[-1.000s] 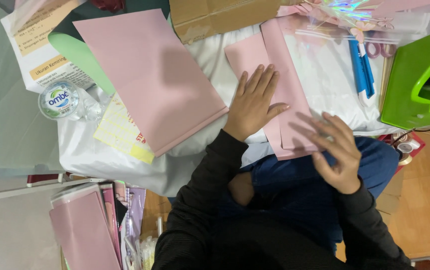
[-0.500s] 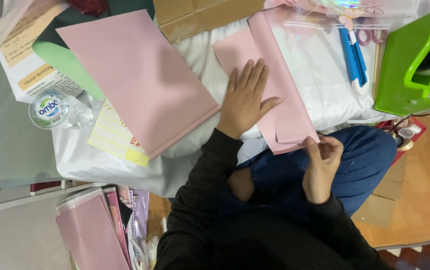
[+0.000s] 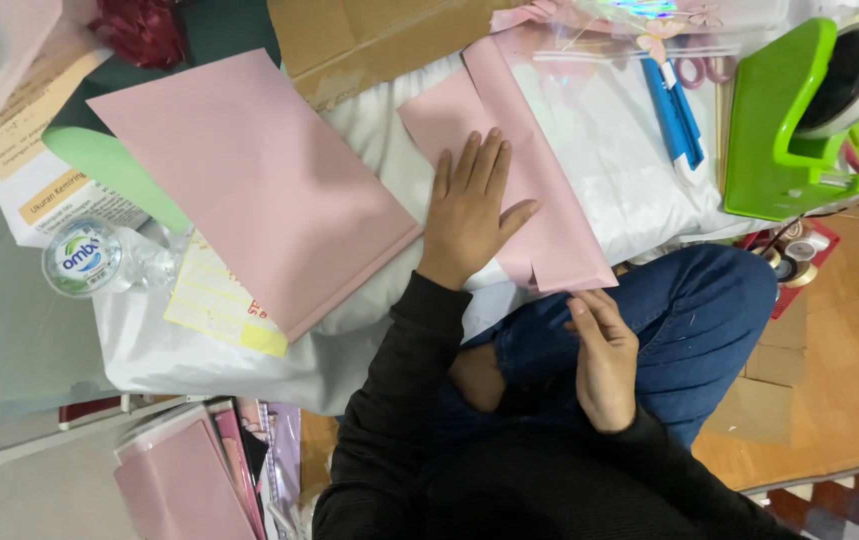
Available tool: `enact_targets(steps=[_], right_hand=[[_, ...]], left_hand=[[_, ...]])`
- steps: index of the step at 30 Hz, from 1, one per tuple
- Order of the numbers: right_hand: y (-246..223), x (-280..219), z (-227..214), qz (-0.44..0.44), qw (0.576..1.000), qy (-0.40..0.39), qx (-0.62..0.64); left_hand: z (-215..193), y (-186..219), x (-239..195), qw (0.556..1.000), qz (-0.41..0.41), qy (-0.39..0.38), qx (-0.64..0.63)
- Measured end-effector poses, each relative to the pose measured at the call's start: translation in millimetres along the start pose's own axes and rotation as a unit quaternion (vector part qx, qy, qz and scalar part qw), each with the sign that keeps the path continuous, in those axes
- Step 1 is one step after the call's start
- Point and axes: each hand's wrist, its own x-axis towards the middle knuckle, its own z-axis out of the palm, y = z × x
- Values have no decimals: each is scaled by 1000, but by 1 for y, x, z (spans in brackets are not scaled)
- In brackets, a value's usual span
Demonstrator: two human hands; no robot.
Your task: The person assembles a decorative butterfly bouquet by arranging butterfly sticks in a cardboard box and wrapping it with pink paper. They fold and tuck the paper around the box, then place the assembled bouquet on the table.
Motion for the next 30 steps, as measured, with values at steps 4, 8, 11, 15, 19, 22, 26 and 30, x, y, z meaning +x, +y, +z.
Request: enact_targets(steps=[4, 8, 11, 15, 19, 22, 26, 30], right_hand=[[24, 15, -11, 19, 998, 6, 60], [-3, 12, -1, 56, 992, 22, 113], [-7, 14, 0, 71, 987, 36, 142], [-3, 7, 7, 72, 991, 46, 100], [-13, 6, 12, 136, 987, 54, 71], [-14, 9, 13, 138, 985, 46, 90], [-8, 8, 14, 121, 985, 50, 114], [4, 12, 14, 86, 987, 80, 114]], left_hand=[[-2, 0, 0, 1000, -1, -14, -11], [-5, 1, 1, 1000, -4, -25, -6], [-5, 1, 1, 999, -11, -42, -16], [-4, 2, 1, 999, -11, -33, -18], [-23, 2, 3, 998, 31, 19, 46], [-23, 1, 4, 999, 28, 16, 34], [-23, 1, 2, 998, 34, 27, 35], [-21, 1, 3, 999, 31, 38, 18]])
